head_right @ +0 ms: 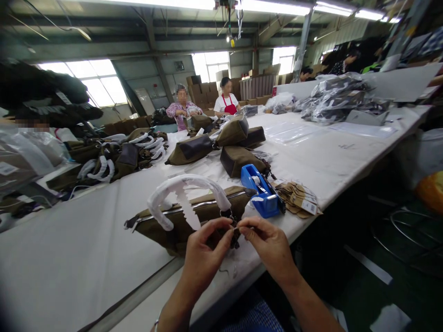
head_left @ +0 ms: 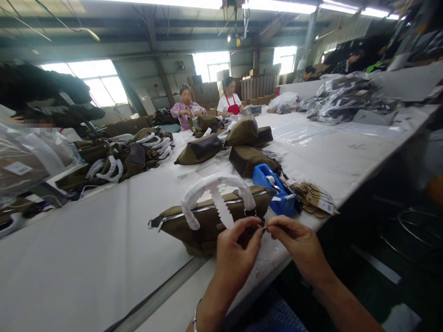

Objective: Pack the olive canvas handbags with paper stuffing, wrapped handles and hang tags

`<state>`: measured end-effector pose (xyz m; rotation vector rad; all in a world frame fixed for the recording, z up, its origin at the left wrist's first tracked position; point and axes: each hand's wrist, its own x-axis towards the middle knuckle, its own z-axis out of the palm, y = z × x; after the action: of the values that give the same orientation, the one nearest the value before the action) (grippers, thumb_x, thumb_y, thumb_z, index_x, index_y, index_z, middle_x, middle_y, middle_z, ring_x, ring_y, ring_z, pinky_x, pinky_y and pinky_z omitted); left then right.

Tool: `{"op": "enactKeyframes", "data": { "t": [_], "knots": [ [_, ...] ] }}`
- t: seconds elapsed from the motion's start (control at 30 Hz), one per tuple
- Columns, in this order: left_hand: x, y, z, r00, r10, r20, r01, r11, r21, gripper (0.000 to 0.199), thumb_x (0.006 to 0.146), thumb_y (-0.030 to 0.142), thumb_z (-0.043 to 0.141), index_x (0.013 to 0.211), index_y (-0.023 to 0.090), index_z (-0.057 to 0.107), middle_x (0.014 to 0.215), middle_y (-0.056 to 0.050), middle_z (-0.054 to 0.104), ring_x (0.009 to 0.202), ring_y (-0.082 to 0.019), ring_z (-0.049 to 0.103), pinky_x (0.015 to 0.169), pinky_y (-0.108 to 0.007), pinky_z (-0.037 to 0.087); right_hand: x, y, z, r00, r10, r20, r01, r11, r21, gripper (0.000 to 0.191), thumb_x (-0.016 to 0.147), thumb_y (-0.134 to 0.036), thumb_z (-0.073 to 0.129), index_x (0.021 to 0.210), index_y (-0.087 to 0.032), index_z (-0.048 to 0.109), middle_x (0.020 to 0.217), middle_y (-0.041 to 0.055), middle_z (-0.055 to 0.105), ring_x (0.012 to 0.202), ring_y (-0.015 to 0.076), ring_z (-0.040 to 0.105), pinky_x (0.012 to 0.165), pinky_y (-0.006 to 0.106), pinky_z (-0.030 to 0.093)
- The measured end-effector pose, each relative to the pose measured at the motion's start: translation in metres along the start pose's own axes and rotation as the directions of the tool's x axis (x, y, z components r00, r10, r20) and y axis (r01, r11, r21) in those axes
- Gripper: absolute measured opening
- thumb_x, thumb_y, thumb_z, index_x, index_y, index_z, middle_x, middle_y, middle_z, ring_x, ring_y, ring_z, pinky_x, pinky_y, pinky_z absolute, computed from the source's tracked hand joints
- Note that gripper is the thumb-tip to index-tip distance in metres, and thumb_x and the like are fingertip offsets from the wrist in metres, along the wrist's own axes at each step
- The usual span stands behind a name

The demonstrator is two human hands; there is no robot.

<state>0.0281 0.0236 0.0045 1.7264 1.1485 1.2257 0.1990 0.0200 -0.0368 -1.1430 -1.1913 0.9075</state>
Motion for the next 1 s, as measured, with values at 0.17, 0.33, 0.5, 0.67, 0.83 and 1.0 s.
{"op": "enactKeyframes", "data": {
  "t": [0.17, 0.33, 0.5, 0.67, 0.83, 1.0],
  "knots": [
    [-0.0005, -0.0021, -0.0003, 1.000, 0.009, 0.005, -0.009, 0.998, 0.066, 0.016, 0.088, 0.022, 0.068, 0.102, 0.025, 0.075, 0.086, 0.003, 0.075, 0.057, -0.010, 0.053, 0.054, -0.023, 0.041, 0.0010, -0.0076, 0.0002, 0.995, -0.093, 0.036, 0.097, 0.990, -0.107, 0.011, 0.084, -0.036, 0.076, 0.085, -0.026, 0.079, 0.090, 0.0015, 0.076, 0.087, 0.0195, 0.069, 0.079, 0.026, 0.057],
    [0.0000, -0.0039, -0.0010, 0.999, 0.041, 0.017, -0.043, 0.996, 0.078, 0.017, 0.089, 0.021, 0.068, 0.104, 0.026, 0.075, 0.094, 0.002, 0.078, 0.083, -0.015, 0.071, 0.075, -0.025, 0.052, 0.0023, -0.0058, -0.0005, 0.993, -0.118, 0.020, 0.119, 0.983, -0.141, 0.010, 0.085, -0.037, 0.076, 0.087, -0.028, 0.080, 0.092, 0.0017, 0.077, 0.088, 0.0215, 0.070, 0.081, 0.029, 0.058],
    [0.0006, -0.0053, -0.0016, 0.998, 0.053, 0.022, -0.055, 0.994, 0.091, 0.018, 0.090, 0.021, 0.068, 0.105, 0.026, 0.075, 0.096, 0.001, 0.078, 0.088, -0.017, 0.073, 0.081, -0.026, 0.055, 0.0031, -0.0054, -0.0006, 0.987, -0.157, 0.033, 0.161, 0.970, -0.181, 0.008, 0.086, -0.036, 0.075, 0.087, -0.030, 0.080, 0.092, 0.0011, 0.077, 0.088, 0.0223, 0.071, 0.081, 0.030, 0.058],
    [0.0012, -0.0081, -0.0005, 0.998, 0.056, 0.030, -0.059, 0.995, 0.082, 0.016, 0.090, 0.019, 0.067, 0.102, 0.025, 0.076, 0.097, 0.001, 0.079, 0.090, -0.017, 0.074, 0.084, -0.025, 0.056, 0.0037, -0.0097, -0.0009, 0.966, -0.247, 0.074, 0.258, 0.928, -0.269, 0.007, 0.089, -0.033, 0.073, 0.087, -0.031, 0.080, 0.090, 0.0001, 0.076, 0.084, 0.0210, 0.071, 0.081, 0.030, 0.058],
    [0.0020, -0.0090, 0.0040, 0.999, 0.049, 0.000, -0.049, 0.997, 0.058, 0.016, 0.090, 0.013, 0.065, 0.095, 0.024, 0.076, 0.088, 0.002, 0.079, 0.077, -0.014, 0.073, 0.074, -0.022, 0.055, 0.0041, -0.0110, 0.0024, 0.945, -0.314, 0.086, 0.324, 0.885, -0.333, 0.010, 0.091, -0.028, 0.070, 0.088, -0.031, 0.079, 0.087, -0.0006, 0.076, 0.082, 0.0202, 0.072, 0.080, 0.030, 0.058],
    [0.0048, -0.0064, 0.0058, 0.998, 0.057, -0.019, -0.055, 0.996, 0.068, 0.012, 0.090, 0.014, 0.065, 0.091, 0.022, 0.074, 0.085, 0.000, 0.077, 0.076, -0.015, 0.071, 0.069, -0.022, 0.055, 0.0016, -0.0036, 0.0056, 0.950, -0.311, 0.017, 0.299, 0.895, -0.330, 0.010, 0.093, -0.032, 0.069, 0.095, -0.031, 0.079, 0.095, 0.0012, 0.077, 0.090, 0.0225, 0.072, 0.086, 0.034, 0.058]
  ]
}}
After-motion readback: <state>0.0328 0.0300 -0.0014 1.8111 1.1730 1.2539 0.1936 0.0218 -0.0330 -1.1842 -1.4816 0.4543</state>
